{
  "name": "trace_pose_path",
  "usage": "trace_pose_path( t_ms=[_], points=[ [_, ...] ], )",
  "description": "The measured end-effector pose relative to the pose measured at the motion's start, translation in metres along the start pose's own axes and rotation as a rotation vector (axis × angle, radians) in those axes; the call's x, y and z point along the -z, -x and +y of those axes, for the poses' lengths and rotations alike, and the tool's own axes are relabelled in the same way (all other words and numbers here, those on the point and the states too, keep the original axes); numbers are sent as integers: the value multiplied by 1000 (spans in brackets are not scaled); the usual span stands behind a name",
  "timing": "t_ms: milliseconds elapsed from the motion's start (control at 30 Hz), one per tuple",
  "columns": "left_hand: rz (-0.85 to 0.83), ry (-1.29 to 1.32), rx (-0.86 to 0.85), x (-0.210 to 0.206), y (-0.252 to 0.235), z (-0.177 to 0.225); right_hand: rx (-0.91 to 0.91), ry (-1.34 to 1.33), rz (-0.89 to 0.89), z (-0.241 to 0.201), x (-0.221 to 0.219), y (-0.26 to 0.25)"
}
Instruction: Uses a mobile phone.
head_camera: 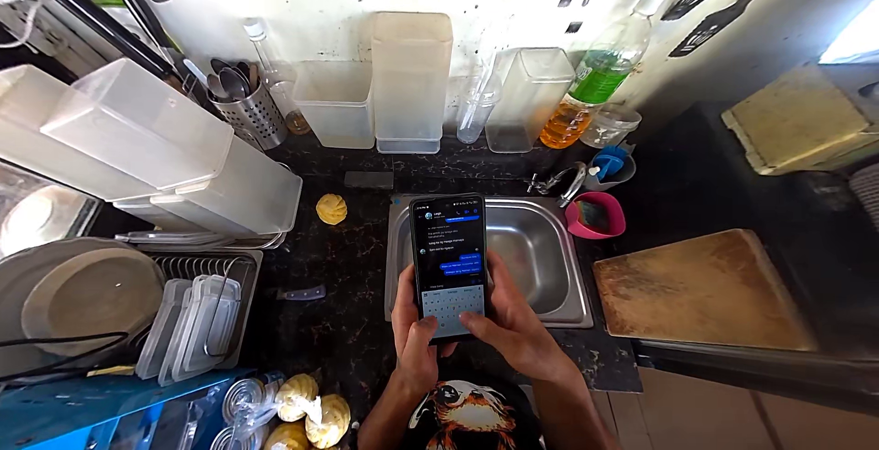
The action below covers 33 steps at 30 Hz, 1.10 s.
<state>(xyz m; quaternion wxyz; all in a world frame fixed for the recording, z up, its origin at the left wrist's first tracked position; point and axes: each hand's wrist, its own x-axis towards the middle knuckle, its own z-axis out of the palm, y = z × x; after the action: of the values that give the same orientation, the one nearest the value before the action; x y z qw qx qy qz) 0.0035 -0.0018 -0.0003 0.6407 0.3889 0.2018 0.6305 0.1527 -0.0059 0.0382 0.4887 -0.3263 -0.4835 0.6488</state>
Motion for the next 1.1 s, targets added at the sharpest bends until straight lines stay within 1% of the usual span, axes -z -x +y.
trace_pose_path(
  t_ms=[100,233,367,667,733,867,967,1033,1100],
  points=[
    [-2,-27,3,0,1,-1,22,35,84,-1,-4,-3],
    [-15,-37,-14,1,3,-2,36,5,96,3,-4,-2],
    [-1,6,8,1,2,-1,21,-52,34,5,2,2],
    [-17,15,5,1,2,-2,36,5,78,4,-1,1],
    [-6,16,14,1,2,-1,36,-1,32,1,1,1],
    [9,-54,-4,0,1,0,-3,63,-7,-1,1,2],
    [67,-109,-6,-6,-1,1,16,51,-22,-2,1,1],
    [42,-79,-8,-4,0,0,24,46,25,-2,-2,0],
    [2,-14,7,0,1,-1,37,49,107,-1,-8,-2]
  ],
)
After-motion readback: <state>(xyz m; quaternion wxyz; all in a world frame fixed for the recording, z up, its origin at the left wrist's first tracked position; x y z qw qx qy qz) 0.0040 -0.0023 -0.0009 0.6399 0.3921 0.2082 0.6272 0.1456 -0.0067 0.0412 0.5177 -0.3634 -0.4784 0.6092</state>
